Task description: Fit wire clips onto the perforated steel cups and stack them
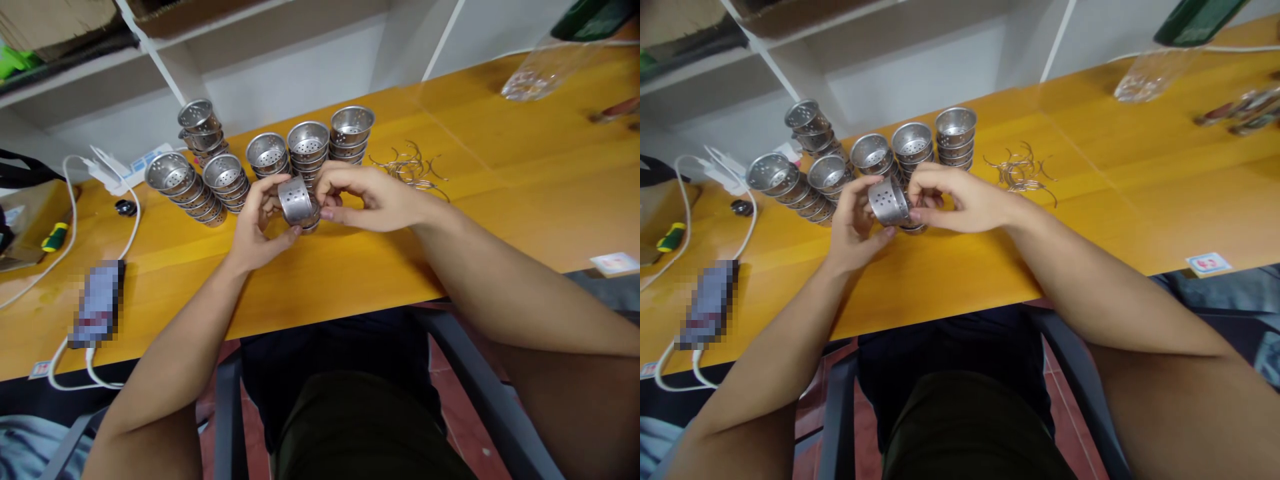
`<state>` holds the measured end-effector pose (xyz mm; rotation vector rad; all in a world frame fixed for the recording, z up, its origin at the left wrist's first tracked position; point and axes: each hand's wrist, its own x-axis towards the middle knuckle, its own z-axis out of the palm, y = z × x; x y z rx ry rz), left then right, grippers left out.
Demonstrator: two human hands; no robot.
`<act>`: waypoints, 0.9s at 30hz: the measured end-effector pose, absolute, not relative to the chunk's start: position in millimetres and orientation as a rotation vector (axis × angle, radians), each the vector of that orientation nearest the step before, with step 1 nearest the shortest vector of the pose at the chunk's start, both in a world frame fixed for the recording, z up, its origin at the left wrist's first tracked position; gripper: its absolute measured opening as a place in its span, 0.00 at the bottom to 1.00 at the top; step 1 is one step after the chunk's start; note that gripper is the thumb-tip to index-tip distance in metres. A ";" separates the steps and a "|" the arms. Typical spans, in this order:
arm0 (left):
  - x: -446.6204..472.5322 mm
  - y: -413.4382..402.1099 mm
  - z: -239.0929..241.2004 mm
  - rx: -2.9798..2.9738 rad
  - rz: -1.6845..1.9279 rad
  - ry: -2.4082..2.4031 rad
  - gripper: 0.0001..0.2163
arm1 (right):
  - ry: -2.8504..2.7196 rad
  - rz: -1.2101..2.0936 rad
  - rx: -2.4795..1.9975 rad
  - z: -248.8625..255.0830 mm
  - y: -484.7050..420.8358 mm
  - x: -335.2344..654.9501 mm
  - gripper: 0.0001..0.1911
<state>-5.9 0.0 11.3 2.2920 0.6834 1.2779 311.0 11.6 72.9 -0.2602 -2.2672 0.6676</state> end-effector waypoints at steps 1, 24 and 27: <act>-5.2 -1.3 10.5 2.269 1.272 0.688 0.50 | -2.256 0.667 -0.280 72.0 11.9 309.2 0.17; -12.6 -5.6 16.7 2.154 1.331 0.708 0.42 | -1.979 0.956 -0.324 54.2 -1.1 278.7 0.29; -18.2 -2.8 15.1 2.138 1.370 0.680 0.41 | -1.940 1.222 -0.167 66.8 -2.2 289.2 0.33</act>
